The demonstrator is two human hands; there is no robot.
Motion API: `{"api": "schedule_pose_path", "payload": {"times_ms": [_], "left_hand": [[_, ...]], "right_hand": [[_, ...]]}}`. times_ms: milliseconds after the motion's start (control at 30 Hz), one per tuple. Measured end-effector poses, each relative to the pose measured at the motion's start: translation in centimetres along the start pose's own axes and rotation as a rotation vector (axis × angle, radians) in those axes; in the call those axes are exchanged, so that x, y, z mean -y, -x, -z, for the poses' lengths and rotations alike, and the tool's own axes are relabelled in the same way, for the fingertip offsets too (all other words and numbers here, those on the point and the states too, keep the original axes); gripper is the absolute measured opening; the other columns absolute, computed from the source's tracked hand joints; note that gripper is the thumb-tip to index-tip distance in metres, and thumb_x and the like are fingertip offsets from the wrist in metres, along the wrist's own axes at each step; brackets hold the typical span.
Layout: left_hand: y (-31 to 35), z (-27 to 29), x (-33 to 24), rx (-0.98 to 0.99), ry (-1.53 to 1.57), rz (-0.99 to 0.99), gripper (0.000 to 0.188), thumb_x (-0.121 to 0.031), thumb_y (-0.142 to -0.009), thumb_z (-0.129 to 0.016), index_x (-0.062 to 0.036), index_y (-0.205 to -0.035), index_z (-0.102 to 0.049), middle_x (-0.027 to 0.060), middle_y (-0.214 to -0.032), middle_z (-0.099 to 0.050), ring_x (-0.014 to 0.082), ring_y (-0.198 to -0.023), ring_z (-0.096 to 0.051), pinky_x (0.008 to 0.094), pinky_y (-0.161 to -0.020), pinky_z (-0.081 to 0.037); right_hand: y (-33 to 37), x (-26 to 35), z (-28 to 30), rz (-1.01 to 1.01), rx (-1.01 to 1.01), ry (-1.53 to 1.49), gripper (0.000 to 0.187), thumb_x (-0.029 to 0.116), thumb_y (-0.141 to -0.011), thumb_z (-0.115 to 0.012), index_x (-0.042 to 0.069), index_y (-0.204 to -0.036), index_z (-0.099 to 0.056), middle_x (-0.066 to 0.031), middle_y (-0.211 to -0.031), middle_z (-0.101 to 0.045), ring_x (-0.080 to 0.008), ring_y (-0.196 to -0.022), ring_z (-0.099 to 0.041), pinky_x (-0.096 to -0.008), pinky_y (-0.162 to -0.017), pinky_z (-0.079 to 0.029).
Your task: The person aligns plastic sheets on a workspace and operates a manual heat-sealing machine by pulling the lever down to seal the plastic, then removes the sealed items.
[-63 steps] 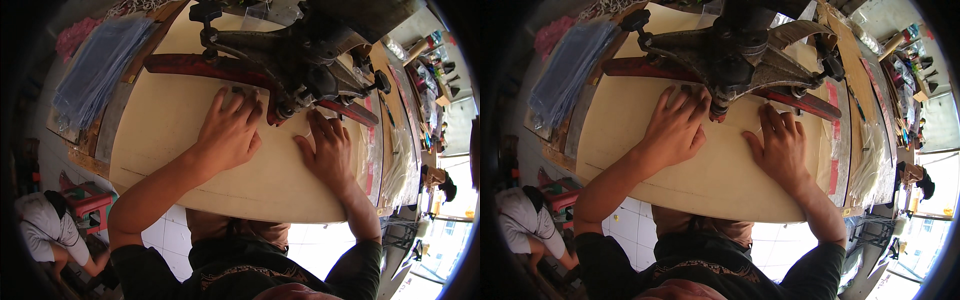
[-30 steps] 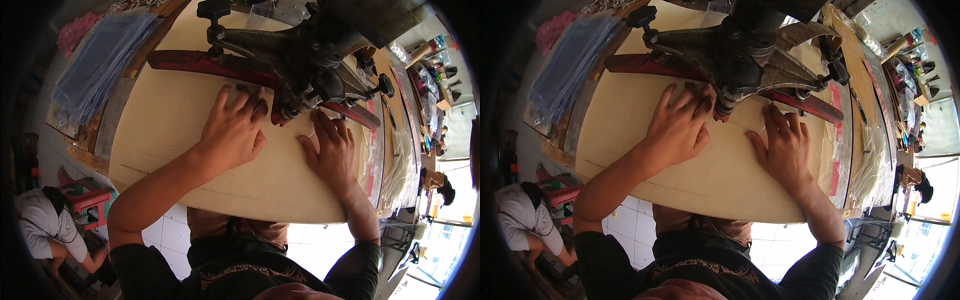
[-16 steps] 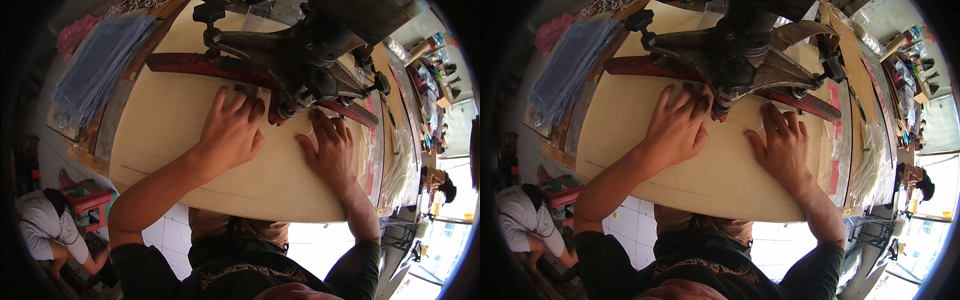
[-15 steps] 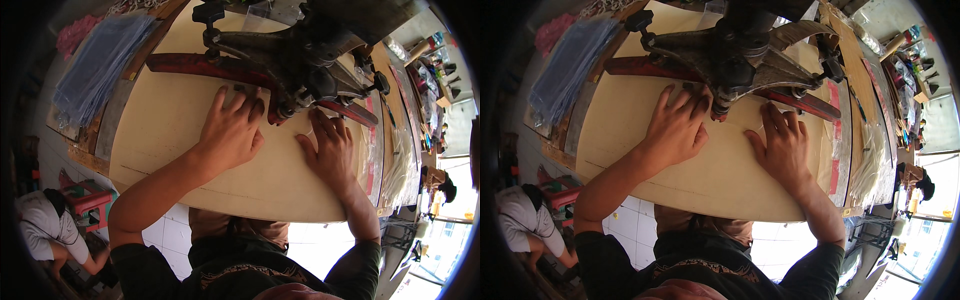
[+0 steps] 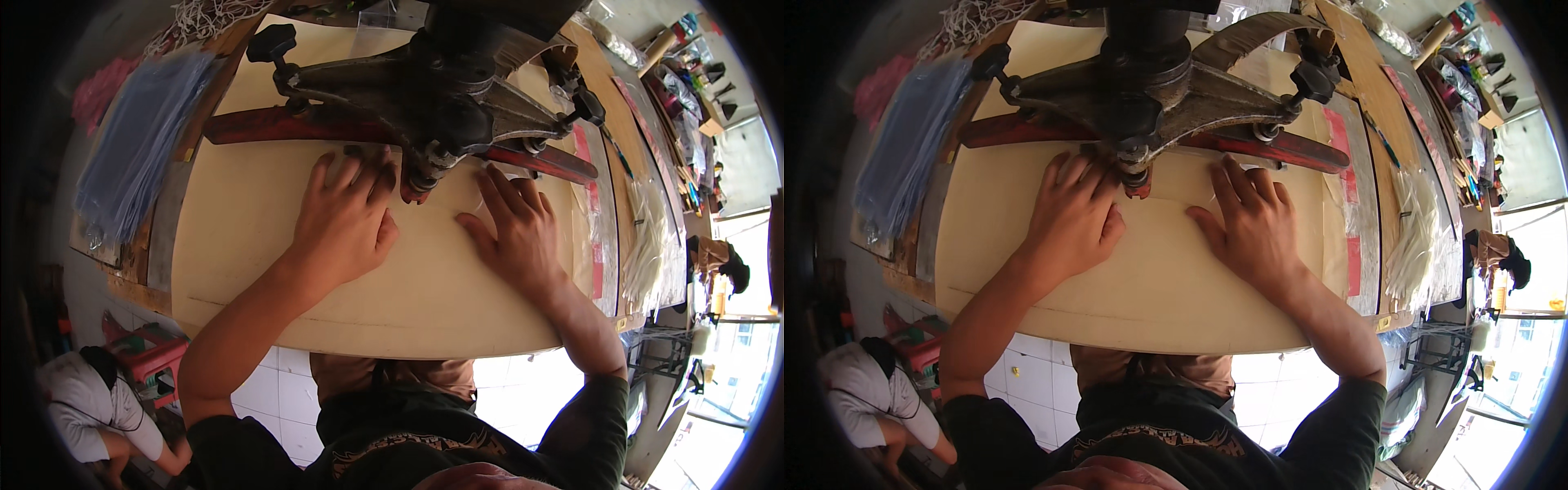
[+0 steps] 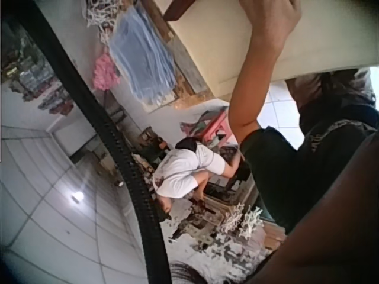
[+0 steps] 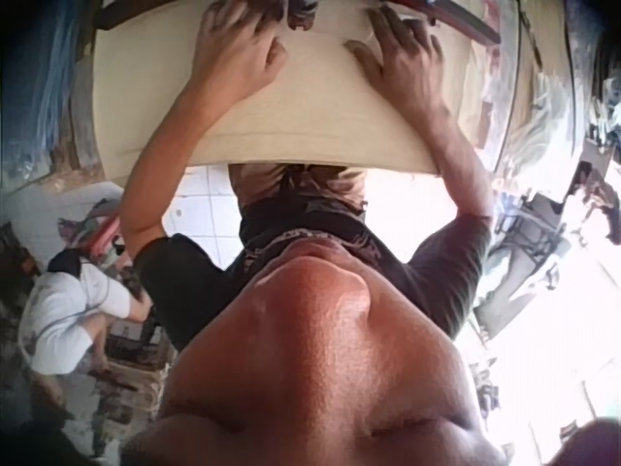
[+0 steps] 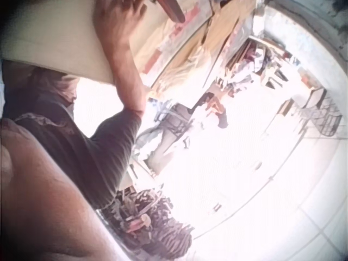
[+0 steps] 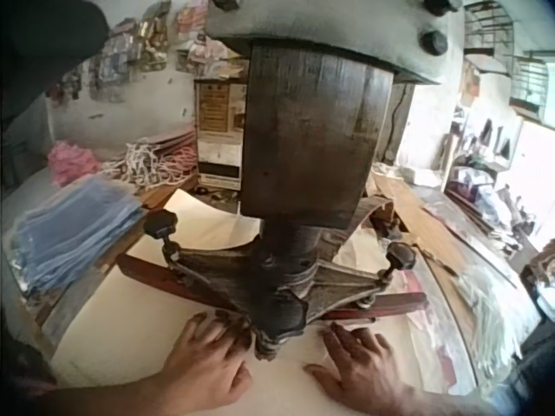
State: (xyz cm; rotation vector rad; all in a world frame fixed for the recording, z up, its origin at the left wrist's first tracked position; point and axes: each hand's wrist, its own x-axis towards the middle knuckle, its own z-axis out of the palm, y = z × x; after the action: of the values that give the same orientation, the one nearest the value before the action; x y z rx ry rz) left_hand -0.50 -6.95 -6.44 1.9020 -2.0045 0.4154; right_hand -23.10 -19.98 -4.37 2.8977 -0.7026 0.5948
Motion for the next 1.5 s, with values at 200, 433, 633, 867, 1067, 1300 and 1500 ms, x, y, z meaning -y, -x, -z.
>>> {"api": "schedule_pose_path", "payload": {"times_ms": [200,433,633,867,1067,1300,1500], "left_hand": [[0.01,0.16,-0.12,0.023,0.042,-0.002,0.048,-0.019,-0.081,-0.061,0.0033,-0.124,-0.06,0.0193,-0.136,-0.059,0.0302,-0.12,-0.054,0.0525,-0.112,-0.035],[-0.11,0.22,-0.2,0.025,0.1,-0.009,0.04,-0.017,-0.084,-0.059,0.0068,-0.117,-0.06,0.0249,-0.131,-0.059,0.0351,-0.128,-0.05,0.0573,-0.12,-0.026],[-0.06,0.22,-0.25,0.032,0.095,-0.007,0.042,-0.017,-0.084,-0.059,0.0073,-0.119,-0.059,0.0256,-0.133,-0.058,0.0344,-0.131,-0.05,0.0575,-0.122,-0.023],[-0.03,0.24,-0.28,0.048,0.111,0.008,0.043,-0.016,-0.085,-0.058,0.0073,-0.12,-0.058,0.0257,-0.135,-0.057,0.0346,-0.133,-0.05,0.058,-0.121,-0.024],[0.05,0.18,-0.25,0.041,0.128,0.014,0.046,-0.016,-0.086,-0.058,0.0071,-0.126,-0.055,0.0241,-0.137,-0.055,0.0339,-0.134,-0.049,0.058,-0.122,-0.023],[0.21,0.04,-0.27,0.044,0.11,0.017,0.051,-0.016,-0.086,-0.058,0.0071,-0.131,-0.052,0.0231,-0.141,-0.053,0.0331,-0.134,-0.049,0.0571,-0.122,-0.022],[0.2,0.14,-0.3,0.061,0.107,0.023,0.053,-0.016,-0.087,-0.059,0.0072,-0.133,-0.051,0.0228,-0.142,-0.052,0.0325,-0.135,-0.048,0.057,-0.122,-0.023]], "right_hand": [[0.15,-0.13,-0.16,0.012,-0.023,-0.016,0.051,0.037,-0.09,-0.072,0.0,-0.124,-0.066,-0.0136,-0.123,-0.068,-0.0291,-0.103,-0.063,-0.0411,-0.082,-0.052],[0.14,-0.21,-0.12,0.009,-0.031,-0.023,0.05,0.036,-0.089,-0.073,0.0,-0.123,-0.067,-0.0136,-0.123,-0.068,-0.0291,-0.103,-0.063,-0.0412,-0.083,-0.052],[0.09,-0.27,-0.18,0.011,-0.027,-0.033,0.051,0.035,-0.089,-0.073,-0.002,-0.124,-0.066,-0.0161,-0.125,-0.067,-0.0306,-0.104,-0.063,-0.0423,-0.086,-0.051],[-0.26,-0.45,-0.07,0.017,-0.001,-0.046,0.053,0.035,-0.09,-0.072,-0.004,-0.125,-0.064,-0.0179,-0.127,-0.067,-0.0314,-0.105,-0.062,-0.0428,-0.089,-0.049],[-0.46,-0.23,0.29,0.03,0.017,0.021,0.05,0.034,-0.092,-0.069,-0.003,-0.125,-0.063,-0.0138,-0.123,-0.064,-0.0303,-0.106,-0.059,-0.0438,-0.088,-0.046],[-0.38,-0.15,0.17,0.024,0.042,0.017,0.051,0.034,-0.091,-0.07,-0.002,-0.126,-0.063,-0.0121,-0.122,-0.063,-0.0295,-0.104,-0.058,-0.0429,-0.087,-0.044],[-0.56,-0.54,0.14,0.057,0.035,0.03,0.053,0.035,-0.09,-0.071,-0.002,-0.127,-0.063,-0.0124,-0.123,-0.064,-0.0292,-0.105,-0.059,-0.0432,-0.086,-0.045]]}}
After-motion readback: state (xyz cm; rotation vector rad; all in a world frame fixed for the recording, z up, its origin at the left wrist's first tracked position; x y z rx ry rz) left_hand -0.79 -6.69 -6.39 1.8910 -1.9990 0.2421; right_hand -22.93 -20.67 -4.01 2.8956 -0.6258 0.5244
